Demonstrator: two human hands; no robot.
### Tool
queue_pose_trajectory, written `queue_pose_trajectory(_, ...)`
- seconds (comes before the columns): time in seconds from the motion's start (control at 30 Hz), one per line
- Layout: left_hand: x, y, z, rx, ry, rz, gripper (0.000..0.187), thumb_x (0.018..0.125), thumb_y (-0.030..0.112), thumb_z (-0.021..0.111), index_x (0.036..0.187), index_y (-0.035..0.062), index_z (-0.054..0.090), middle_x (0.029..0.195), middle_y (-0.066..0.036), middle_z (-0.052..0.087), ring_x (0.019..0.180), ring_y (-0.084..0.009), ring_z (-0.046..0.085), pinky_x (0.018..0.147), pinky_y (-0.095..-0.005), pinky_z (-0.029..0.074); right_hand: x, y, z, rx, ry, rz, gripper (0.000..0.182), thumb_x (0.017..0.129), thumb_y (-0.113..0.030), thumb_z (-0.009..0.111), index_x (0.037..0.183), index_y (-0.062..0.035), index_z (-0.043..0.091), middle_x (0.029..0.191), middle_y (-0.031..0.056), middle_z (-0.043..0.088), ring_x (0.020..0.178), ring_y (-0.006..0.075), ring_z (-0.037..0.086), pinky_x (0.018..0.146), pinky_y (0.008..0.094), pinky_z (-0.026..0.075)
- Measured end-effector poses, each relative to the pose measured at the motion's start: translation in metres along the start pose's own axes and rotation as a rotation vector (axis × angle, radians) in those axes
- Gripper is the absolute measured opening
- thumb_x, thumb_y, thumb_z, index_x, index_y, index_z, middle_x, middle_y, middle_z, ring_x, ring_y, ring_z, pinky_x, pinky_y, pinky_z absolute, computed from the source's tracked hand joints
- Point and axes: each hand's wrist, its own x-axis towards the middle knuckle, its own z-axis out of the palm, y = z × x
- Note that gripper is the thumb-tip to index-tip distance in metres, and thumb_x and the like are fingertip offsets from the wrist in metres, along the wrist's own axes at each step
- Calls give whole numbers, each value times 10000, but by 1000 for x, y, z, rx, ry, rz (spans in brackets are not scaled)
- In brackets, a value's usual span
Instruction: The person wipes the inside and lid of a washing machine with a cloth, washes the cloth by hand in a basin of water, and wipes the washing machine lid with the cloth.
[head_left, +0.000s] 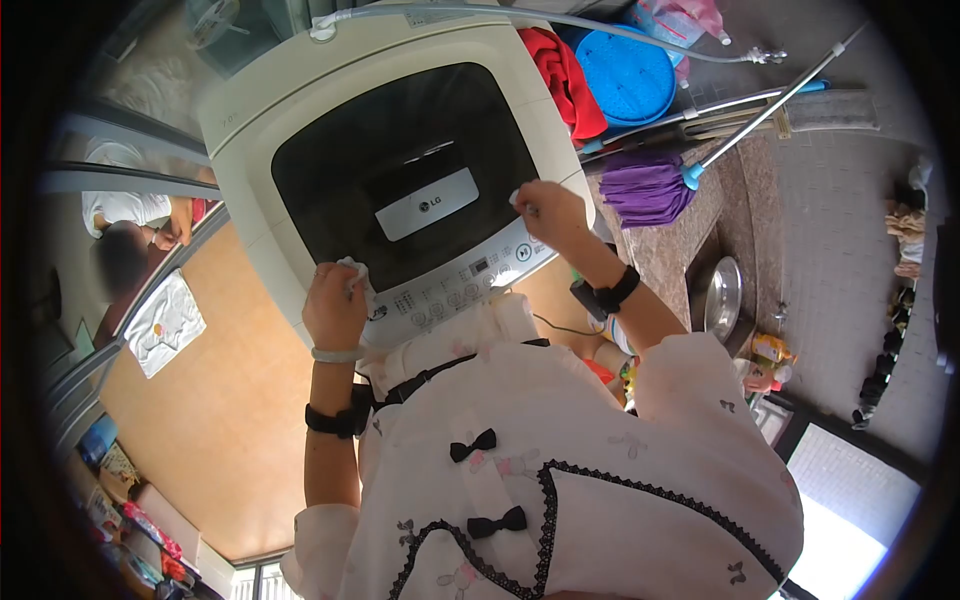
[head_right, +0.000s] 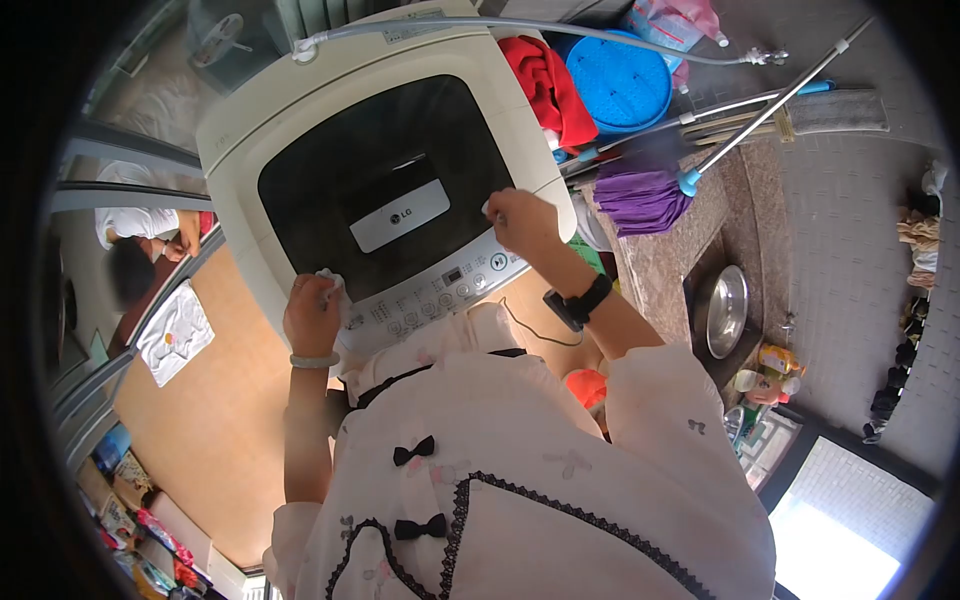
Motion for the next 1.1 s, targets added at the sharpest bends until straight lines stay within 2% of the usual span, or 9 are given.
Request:
queue_pose_trajectory(0.17,0,-4,3,-2,-19,3,107,707,84,651,791,64,588,890,-82,588,787,-288,603,649,-359,491,17,8,-5,53,13,146,80,685,-75,581,708,-151,590,711,-1,587,741,208,608,583,332,478)
queue_pose_trajectory(0.3,0,-3,1,-21,-31,-32,111,699,88,655,786,66,591,889,-84,588,783,-289,604,646,-359,494,-2,-3,0,27,-4,-76,85,698,-71,569,734,-140,604,717,13,612,710,234,612,570,347,477)
queue_pose_trajectory(0.43,-2,-5,3,-4,-14,-1,116,696,93,661,785,65,592,883,-84,588,781,-286,605,642,-359,494,15,10,-2,37,-12,112,90,695,-78,569,724,-158,598,722,7,592,752,220,611,599,340,480)
queue_pose_trajectory(0.63,0,-5,4,-13,-6,-21,113,705,101,650,794,85,582,877,-60,590,788,-282,602,624,-367,488,-5,0,3,61,-44,-42,45,711,-114,587,746,-142,592,770,24,617,759,252,610,608,360,481)
queue_pose_trajectory(0.77,-2,-6,5,-2,4,-4,114,698,108,666,778,89,587,872,-53,587,775,-280,605,622,-365,489,27,35,-4,16,21,200,73,769,-218,620,807,-159,599,792,53,629,775,276,613,635,378,481)
queue_pose_trajectory(0.87,0,-5,4,-4,5,-33,116,694,109,670,770,89,584,870,-51,585,774,-277,606,620,-363,489,37,53,4,87,-19,216,133,802,-259,607,866,-143,607,804,71,634,751,254,621,644,360,479)
queue_pose_trajectory(0.93,0,-5,5,-17,-7,-62,115,691,97,661,771,94,579,872,-49,583,787,-275,602,623,-362,488,36,60,16,528,-36,269,202,814,-294,602,914,-119,611,800,92,632,728,226,619,663,340,475)
queue_pose_trajectory(1.03,-1,-5,4,-23,8,-40,118,691,102,663,768,94,574,868,-51,581,784,-274,602,621,-361,487,22,46,14,549,-156,412,259,788,-301,626,944,-95,608,787,98,630,728,213,612,681,326,473)
queue_pose_trajectory(1.1,0,-5,3,-20,8,-21,118,690,104,665,765,96,574,868,-54,581,783,-274,602,619,-360,487,13,39,18,522,-10,279,302,733,-324,670,908,-84,620,790,102,640,726,227,624,675,325,484)
